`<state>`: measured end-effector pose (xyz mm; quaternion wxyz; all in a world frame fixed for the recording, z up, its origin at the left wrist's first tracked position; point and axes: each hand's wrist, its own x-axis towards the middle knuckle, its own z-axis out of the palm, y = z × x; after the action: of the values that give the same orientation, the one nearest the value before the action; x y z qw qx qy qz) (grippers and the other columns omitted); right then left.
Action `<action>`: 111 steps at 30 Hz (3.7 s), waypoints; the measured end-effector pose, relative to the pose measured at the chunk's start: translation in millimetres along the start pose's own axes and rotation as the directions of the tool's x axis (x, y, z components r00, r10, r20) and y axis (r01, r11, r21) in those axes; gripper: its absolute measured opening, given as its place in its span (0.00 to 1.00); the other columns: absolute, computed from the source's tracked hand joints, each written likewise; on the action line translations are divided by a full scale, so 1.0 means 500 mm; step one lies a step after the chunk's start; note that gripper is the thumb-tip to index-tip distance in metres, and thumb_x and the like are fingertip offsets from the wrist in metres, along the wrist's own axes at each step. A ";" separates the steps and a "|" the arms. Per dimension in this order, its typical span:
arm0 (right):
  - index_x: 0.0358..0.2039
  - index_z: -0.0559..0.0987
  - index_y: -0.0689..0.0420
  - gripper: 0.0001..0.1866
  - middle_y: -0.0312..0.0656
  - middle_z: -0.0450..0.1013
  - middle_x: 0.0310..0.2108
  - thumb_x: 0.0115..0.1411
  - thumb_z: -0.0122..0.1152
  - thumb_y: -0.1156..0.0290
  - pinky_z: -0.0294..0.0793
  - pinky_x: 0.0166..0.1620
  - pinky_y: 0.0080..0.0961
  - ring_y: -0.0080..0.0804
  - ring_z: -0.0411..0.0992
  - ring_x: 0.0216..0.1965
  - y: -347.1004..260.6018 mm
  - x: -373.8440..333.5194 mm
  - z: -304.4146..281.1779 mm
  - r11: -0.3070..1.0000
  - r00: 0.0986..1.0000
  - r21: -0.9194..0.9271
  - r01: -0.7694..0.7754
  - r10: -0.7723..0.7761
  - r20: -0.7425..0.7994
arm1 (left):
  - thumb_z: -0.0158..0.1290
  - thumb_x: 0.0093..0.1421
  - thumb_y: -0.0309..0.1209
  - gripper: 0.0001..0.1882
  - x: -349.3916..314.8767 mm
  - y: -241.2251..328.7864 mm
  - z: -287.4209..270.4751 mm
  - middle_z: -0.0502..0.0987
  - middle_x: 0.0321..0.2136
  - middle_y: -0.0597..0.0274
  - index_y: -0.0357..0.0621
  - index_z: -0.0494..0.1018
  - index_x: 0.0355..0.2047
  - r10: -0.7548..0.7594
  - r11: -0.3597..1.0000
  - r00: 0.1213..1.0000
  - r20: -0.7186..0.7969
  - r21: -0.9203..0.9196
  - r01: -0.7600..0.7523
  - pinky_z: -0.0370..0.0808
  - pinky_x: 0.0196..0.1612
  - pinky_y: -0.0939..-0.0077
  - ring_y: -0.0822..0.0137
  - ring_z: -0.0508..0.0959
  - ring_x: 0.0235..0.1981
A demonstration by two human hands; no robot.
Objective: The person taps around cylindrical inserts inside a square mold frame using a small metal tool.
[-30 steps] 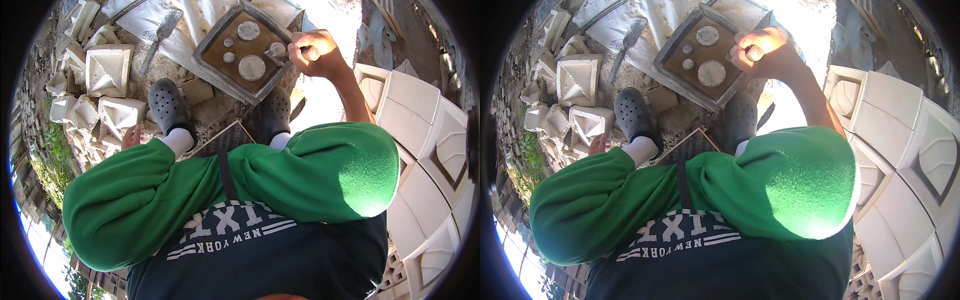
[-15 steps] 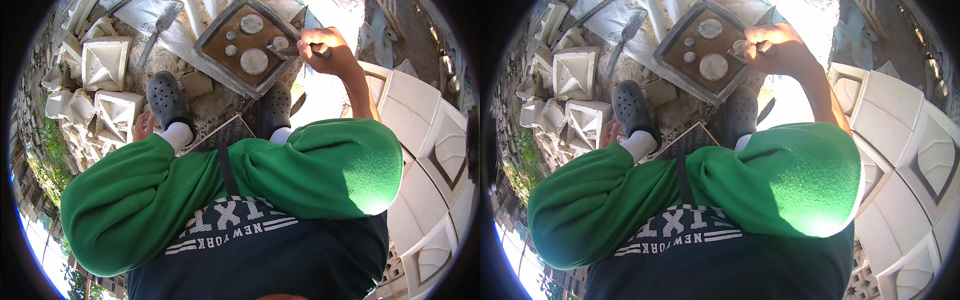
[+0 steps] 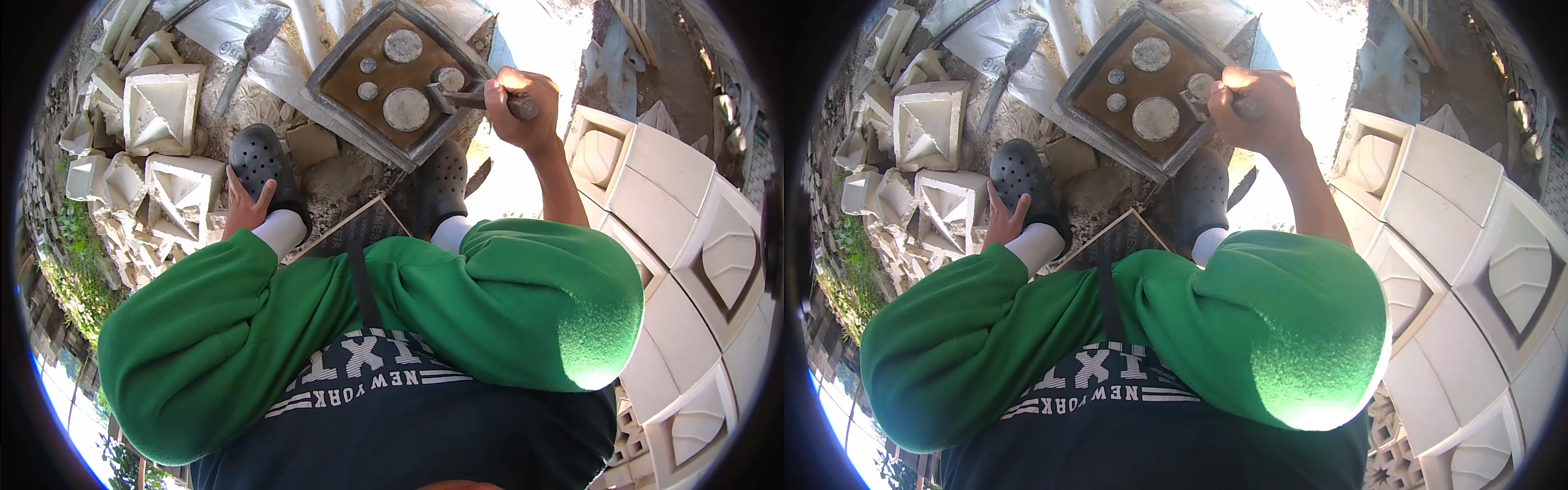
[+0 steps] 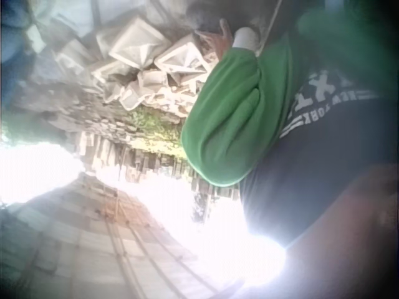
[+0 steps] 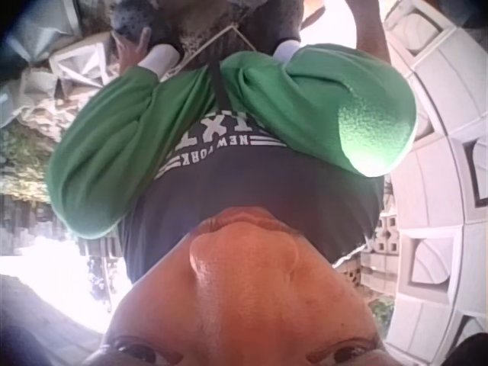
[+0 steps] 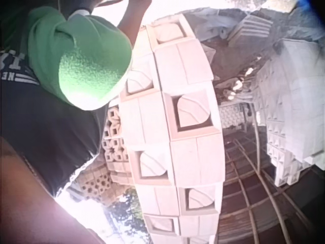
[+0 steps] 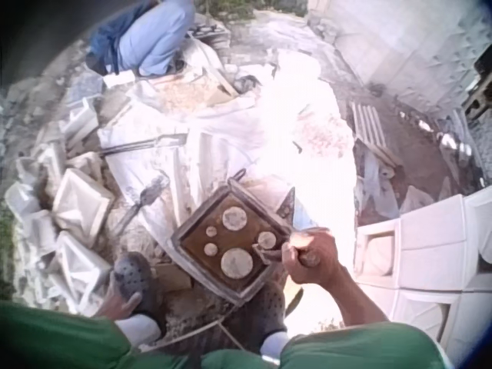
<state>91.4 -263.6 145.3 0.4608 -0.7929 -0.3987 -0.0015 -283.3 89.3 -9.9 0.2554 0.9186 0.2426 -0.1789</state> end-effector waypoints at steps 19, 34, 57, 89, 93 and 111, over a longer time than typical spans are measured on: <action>0.10 0.60 0.59 0.27 0.34 0.57 0.09 0.56 0.64 0.62 0.47 0.17 0.25 0.25 0.53 0.12 -0.003 -0.001 0.017 0.664 0.987 0.735 -0.140 0.152 0.051 | 0.56 0.54 0.61 0.62 0.077 0.178 -0.070 0.47 0.63 0.24 0.29 0.32 0.67 -0.340 0.925 0.940 -0.017 -0.184 0.332 0.53 0.66 0.51 0.34 0.52 0.65; 0.12 0.55 0.57 0.22 0.34 0.54 0.09 0.58 0.52 0.71 0.49 0.16 0.25 0.26 0.52 0.11 -0.021 0.008 0.036 0.779 0.986 0.612 -0.134 0.167 0.003 | 0.58 0.50 0.63 0.62 0.103 0.197 -0.079 0.53 0.62 0.31 0.35 0.37 0.68 -0.401 0.912 0.915 -0.032 -0.111 0.396 0.59 0.62 0.51 0.37 0.58 0.63; 0.11 0.60 0.62 0.20 0.37 0.53 0.10 0.53 0.56 0.70 0.47 0.17 0.29 0.30 0.52 0.12 -0.024 0.082 0.073 0.739 0.975 0.645 -0.197 0.076 0.210 | 0.57 0.50 0.65 0.62 0.105 0.201 -0.087 0.56 0.59 0.28 0.33 0.38 0.67 -0.407 0.907 0.913 -0.020 -0.128 0.401 0.62 0.60 0.50 0.34 0.63 0.59; 0.10 0.55 0.60 0.26 0.36 0.53 0.09 0.59 0.53 0.65 0.45 0.17 0.26 0.27 0.51 0.11 -0.005 0.060 0.085 0.734 0.989 0.662 -0.148 0.115 0.093 | 0.56 0.51 0.65 0.61 0.105 0.199 -0.093 0.58 0.56 0.27 0.34 0.39 0.67 -0.410 0.904 0.912 -0.022 -0.138 0.403 0.66 0.56 0.48 0.33 0.66 0.56; 0.10 0.57 0.59 0.25 0.35 0.53 0.09 0.60 0.52 0.66 0.46 0.17 0.26 0.27 0.51 0.11 -0.011 0.064 0.057 0.704 0.988 0.694 -0.154 0.089 0.129 | 0.56 0.51 0.65 0.61 0.100 0.195 -0.081 0.58 0.57 0.29 0.36 0.39 0.67 -0.412 0.906 0.910 -0.056 -0.128 0.402 0.66 0.56 0.48 0.34 0.66 0.56; 0.18 0.63 0.55 0.37 0.38 0.60 0.20 0.59 0.44 0.29 0.59 0.17 0.22 0.27 0.61 0.15 -0.001 0.112 -0.094 0.558 0.986 0.825 0.087 0.068 -0.150 | 0.56 0.52 0.63 0.60 0.099 0.191 -0.084 0.54 0.61 0.32 0.37 0.38 0.68 -0.402 0.912 0.915 -0.041 -0.106 0.396 0.62 0.60 0.50 0.37 0.62 0.60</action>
<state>146.5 -262.4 193.4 0.8106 -0.4778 -0.3173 0.1183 -182.9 58.5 38.2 0.2493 0.8416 0.4411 -0.1870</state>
